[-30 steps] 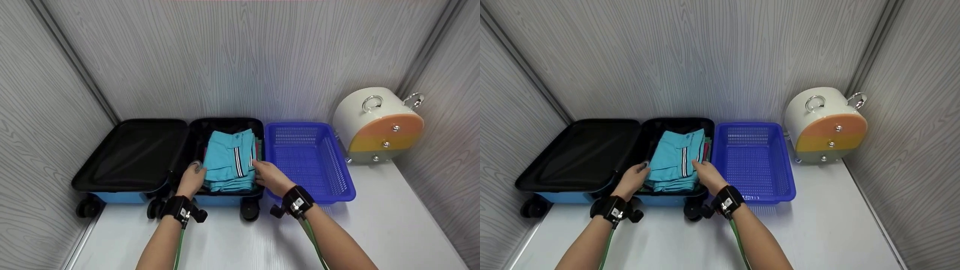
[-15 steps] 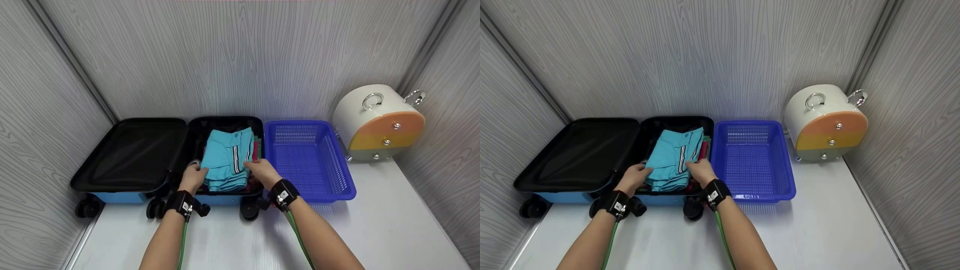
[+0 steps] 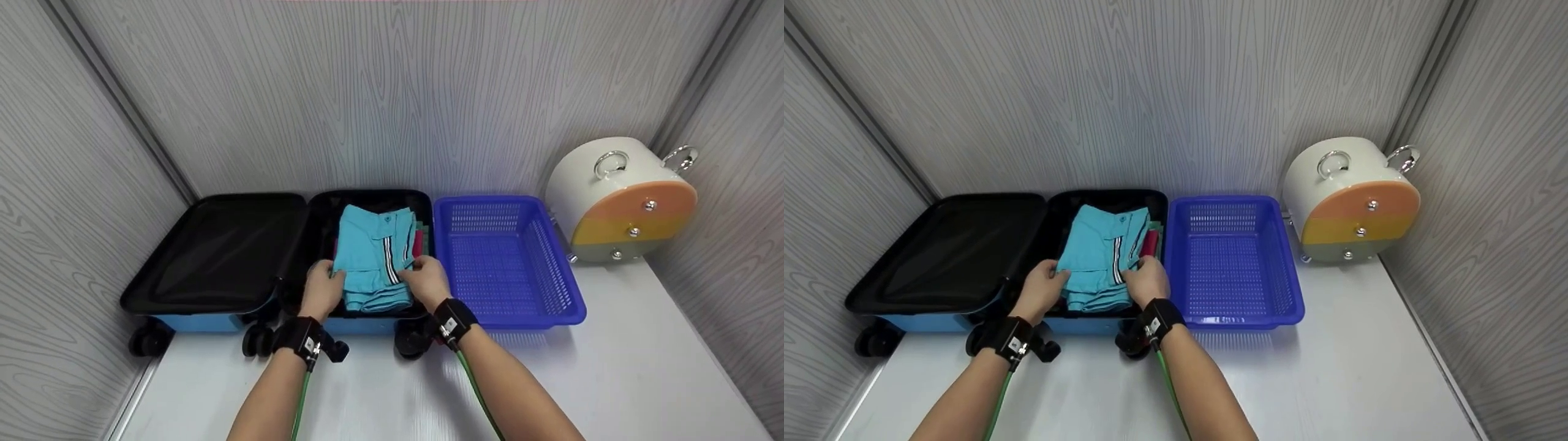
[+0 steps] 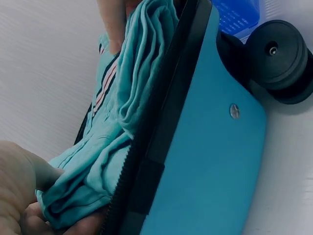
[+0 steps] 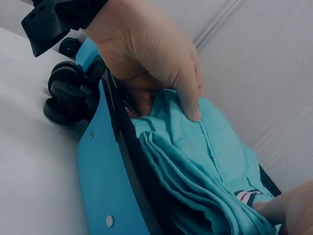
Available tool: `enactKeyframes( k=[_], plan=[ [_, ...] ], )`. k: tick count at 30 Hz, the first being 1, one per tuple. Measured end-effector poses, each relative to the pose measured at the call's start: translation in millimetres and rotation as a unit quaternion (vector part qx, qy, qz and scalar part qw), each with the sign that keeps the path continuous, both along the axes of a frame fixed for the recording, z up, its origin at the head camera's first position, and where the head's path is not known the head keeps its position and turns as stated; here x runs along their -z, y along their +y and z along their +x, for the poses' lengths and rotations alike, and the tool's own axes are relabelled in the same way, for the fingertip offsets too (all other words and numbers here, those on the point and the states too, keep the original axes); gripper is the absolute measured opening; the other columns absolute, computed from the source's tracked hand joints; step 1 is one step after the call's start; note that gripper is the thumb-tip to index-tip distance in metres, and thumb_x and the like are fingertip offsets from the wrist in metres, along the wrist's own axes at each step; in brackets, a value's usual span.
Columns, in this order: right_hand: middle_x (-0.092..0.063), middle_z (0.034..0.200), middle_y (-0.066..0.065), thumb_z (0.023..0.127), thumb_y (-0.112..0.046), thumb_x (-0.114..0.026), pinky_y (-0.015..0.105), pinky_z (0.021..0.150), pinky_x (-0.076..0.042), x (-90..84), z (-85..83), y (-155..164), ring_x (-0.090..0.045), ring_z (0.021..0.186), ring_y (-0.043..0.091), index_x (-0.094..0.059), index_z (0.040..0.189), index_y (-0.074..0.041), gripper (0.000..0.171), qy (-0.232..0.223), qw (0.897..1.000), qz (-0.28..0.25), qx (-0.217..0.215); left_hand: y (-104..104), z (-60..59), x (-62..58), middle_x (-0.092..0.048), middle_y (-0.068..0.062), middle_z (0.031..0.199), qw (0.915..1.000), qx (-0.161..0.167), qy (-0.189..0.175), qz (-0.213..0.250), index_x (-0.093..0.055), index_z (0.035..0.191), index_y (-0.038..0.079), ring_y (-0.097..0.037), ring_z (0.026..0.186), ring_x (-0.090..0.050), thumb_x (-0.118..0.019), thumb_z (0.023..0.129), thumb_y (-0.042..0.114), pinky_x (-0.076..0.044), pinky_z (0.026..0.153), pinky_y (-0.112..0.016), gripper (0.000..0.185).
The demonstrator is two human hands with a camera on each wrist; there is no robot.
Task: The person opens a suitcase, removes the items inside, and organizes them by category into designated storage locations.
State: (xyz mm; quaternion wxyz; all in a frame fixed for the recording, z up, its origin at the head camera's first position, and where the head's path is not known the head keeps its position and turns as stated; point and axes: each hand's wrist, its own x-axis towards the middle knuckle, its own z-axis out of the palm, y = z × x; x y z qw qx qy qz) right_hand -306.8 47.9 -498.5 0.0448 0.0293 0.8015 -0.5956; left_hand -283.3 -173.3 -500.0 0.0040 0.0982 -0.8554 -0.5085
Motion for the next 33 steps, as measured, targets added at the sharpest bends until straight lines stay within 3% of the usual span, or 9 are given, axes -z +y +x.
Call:
enactKeyframes(
  k=[3,6,11,14,18,23,26,29,33],
  plan=[
    [-0.051,0.085,0.003,0.093,-0.010,-0.075,0.027,0.057,-0.040,-1.5,1.6,4.2,-0.046,0.066,0.014,-0.062,0.100,-0.001,0.017,0.010,1.000,-0.021,0.005,4.5,2.1,-6.5,-0.050,-0.016,0.143,0.9998,-0.005,0.018,-0.003,-0.045,0.148,0.002,-0.029,0.111,-0.053,-0.050,0.109,0.023,-0.044,0.093,-0.042,0.045],
    [-0.057,0.095,0.007,0.094,-0.010,-0.074,0.027,0.058,-0.043,-4.2,1.6,10.2,-0.049,0.071,0.016,-0.065,0.110,0.002,0.022,0.021,0.999,-0.042,0.006,11.4,4.3,-14.9,-0.056,-0.014,0.133,0.9991,-0.009,0.042,-0.003,-0.050,0.144,0.004,-0.029,0.098,-0.055,-0.051,0.108,0.022,-0.044,0.085,-0.040,0.040],
    [-0.061,0.095,0.008,0.094,-0.008,-0.073,0.027,0.064,-0.046,-8.4,-0.1,27.2,-0.054,0.079,0.016,-0.067,0.109,0.002,0.019,0.058,0.996,-0.064,0.013,28.8,2.7,-26.2,-0.060,-0.012,0.124,0.9962,-0.005,0.087,0.004,-0.056,0.134,0.006,-0.027,0.094,-0.055,-0.053,0.108,0.021,-0.044,0.082,-0.039,0.030],
    [-0.062,0.092,0.007,0.093,-0.006,-0.073,0.028,0.069,-0.047,-11.4,-1.8,41.1,-0.055,0.083,0.017,-0.068,0.107,0.002,0.017,0.084,0.994,-0.068,0.021,42.0,1.0,-30.0,-0.061,-0.011,0.123,0.9934,-0.001,0.111,0.029,-0.059,0.128,0.006,-0.025,0.095,-0.054,-0.055,0.107,0.019,-0.043,0.084,-0.038,0.026],
    [-0.063,0.092,0.009,0.094,-0.007,-0.072,0.028,0.069,-0.047,-17.0,-1.7,63.8,-0.057,0.084,0.019,-0.069,0.108,0.002,0.017,0.111,0.992,-0.060,0.024,63.0,0.4,-34.2,-0.062,-0.007,0.108,0.9882,0.005,0.132,0.077,-0.063,0.124,0.008,-0.022,0.078,-0.050,-0.057,0.106,0.019,-0.042,0.074,-0.035,0.021],
    [-0.064,0.096,0.010,0.096,-0.009,-0.071,0.026,0.069,-0.047,-20.0,1.1,98.9,-0.057,0.085,0.019,-0.068,0.111,0.002,0.019,0.129,0.990,-0.036,0.035,94.9,0.8,-35.9,-0.054,-0.012,0.090,0.9827,0.040,0.115,0.139,-0.062,0.129,0.009,-0.021,0.067,-0.042,-0.054,0.108,0.021,-0.038,0.064,-0.034,0.025],
    [-0.065,0.098,0.011,0.097,-0.009,-0.070,0.025,0.070,-0.047,-19.2,3.6,119.6,-0.056,0.087,0.019,-0.068,0.112,0.002,0.019,0.139,0.989,-0.009,0.042,114.4,0.4,-35.5,-0.062,-0.015,0.115,0.9825,0.053,0.082,0.159,-0.055,0.143,0.006,-0.021,0.092,-0.056,-0.047,0.109,0.020,-0.044,0.079,-0.034,0.038],
    [-0.065,0.100,0.012,0.099,-0.011,-0.068,0.026,0.069,-0.047,-18.1,7.0,138.8,-0.056,0.087,0.021,-0.067,0.113,0.001,0.019,0.137,0.989,0.025,0.044,133.2,-1.6,-34.4,-0.050,-0.015,0.150,0.9817,0.066,0.054,0.170,-0.043,0.154,0.003,-0.023,0.126,-0.050,-0.042,0.108,0.018,-0.043,0.100,-0.038,0.049],
    [-0.064,0.104,0.013,0.101,-0.015,-0.066,0.027,0.067,-0.048,-14.1,9.0,162.9,-0.056,0.088,0.022,-0.066,0.114,0.000,0.020,0.122,0.988,0.073,0.057,155.4,-5.1,-29.8,-0.041,-0.013,0.159,0.9793,0.096,0.036,0.175,-0.037,0.157,0.001,-0.022,0.129,-0.050,-0.041,0.109,0.014,-0.042,0.106,-0.039,0.050]
  ],
)
